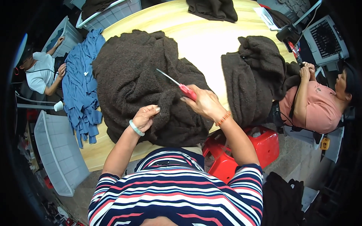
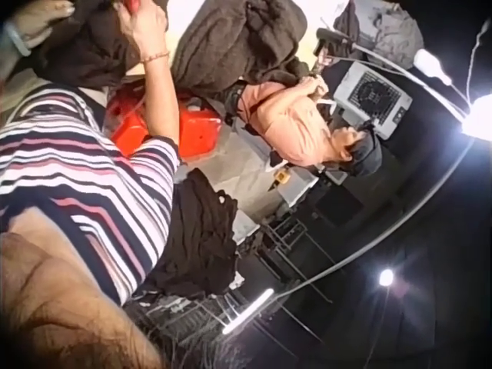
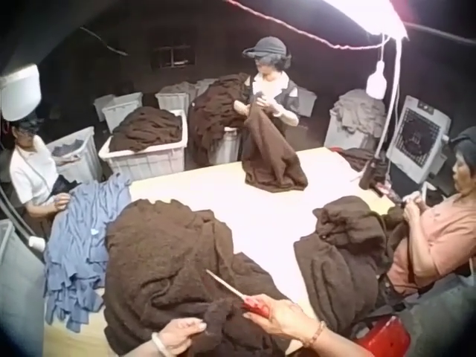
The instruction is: Use scissors to trim loose threads from brown knitted garments.
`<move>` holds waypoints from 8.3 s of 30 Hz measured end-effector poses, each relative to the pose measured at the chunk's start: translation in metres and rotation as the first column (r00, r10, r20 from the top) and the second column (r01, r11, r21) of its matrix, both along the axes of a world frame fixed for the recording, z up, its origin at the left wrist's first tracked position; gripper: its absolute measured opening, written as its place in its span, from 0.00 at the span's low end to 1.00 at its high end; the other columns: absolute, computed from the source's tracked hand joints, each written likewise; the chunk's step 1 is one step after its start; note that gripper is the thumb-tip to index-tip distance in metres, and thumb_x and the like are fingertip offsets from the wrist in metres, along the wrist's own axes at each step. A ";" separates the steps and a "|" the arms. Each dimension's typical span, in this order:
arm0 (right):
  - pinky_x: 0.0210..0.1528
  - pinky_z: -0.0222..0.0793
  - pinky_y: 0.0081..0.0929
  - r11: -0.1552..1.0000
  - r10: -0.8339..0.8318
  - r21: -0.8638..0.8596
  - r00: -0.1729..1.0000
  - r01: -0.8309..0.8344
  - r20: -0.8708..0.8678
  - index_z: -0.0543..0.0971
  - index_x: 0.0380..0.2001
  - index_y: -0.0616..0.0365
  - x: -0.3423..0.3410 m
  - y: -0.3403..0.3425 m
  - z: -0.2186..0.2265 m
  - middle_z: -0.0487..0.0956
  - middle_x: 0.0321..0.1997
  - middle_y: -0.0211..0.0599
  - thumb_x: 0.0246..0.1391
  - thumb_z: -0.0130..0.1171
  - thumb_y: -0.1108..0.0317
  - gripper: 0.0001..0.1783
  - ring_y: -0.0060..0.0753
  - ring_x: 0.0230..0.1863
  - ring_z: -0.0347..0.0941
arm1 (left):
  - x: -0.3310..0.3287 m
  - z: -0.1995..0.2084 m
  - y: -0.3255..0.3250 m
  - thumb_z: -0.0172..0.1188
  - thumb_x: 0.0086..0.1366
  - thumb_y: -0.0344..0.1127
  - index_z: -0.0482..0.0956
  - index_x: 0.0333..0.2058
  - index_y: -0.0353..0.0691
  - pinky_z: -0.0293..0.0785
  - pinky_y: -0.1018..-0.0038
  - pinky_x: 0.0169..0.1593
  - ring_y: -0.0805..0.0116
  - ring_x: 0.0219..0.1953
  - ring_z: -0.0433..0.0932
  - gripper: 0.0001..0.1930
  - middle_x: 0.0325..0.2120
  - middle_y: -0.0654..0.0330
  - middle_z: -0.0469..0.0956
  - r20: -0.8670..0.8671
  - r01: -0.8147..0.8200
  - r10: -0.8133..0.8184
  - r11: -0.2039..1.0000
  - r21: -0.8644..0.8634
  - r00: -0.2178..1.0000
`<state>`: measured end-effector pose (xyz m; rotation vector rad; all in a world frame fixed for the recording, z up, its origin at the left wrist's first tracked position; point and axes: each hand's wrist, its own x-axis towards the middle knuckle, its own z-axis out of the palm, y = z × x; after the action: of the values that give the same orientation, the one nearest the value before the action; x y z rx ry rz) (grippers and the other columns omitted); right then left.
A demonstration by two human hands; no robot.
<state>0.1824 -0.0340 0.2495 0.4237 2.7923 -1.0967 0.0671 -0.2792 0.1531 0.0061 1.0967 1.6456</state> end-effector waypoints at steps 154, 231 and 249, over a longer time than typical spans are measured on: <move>0.34 0.72 0.45 0.835 0.513 0.109 0.835 -0.539 0.200 0.75 0.34 0.57 0.058 0.033 0.028 0.78 0.24 0.49 0.55 0.60 0.60 0.12 0.52 0.30 0.77 | 0.098 -0.013 0.035 0.69 0.56 0.27 0.60 0.58 0.36 0.76 0.79 0.28 0.75 0.30 0.76 0.34 0.48 0.53 0.68 -0.612 -0.923 0.722 0.382 -0.038 0.324; 0.34 0.71 0.48 0.834 0.507 0.139 0.841 -0.534 0.190 0.73 0.33 0.58 0.073 0.038 0.026 0.77 0.22 0.52 0.56 0.58 0.61 0.11 0.56 0.29 0.77 | 0.164 0.001 0.025 0.69 0.51 0.23 0.72 0.50 0.39 0.71 0.79 0.31 0.72 0.29 0.70 0.26 0.46 0.55 0.68 -0.984 -0.841 0.165 0.540 0.038 0.062; 0.35 0.71 0.45 0.819 0.515 0.127 0.814 -0.560 0.270 0.76 0.36 0.58 0.092 0.056 0.020 0.77 0.24 0.50 0.52 0.61 0.64 0.11 0.54 0.30 0.77 | 0.142 -0.037 0.062 0.65 0.52 0.27 0.77 0.40 0.38 0.72 0.61 0.40 0.52 0.36 0.73 0.15 0.36 0.51 0.69 -0.965 -0.718 -0.262 0.674 -0.172 -0.015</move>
<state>0.2749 0.0216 0.2698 -0.2253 2.5696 -0.5953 0.2087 -0.2173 0.1161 0.6642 3.0783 1.2127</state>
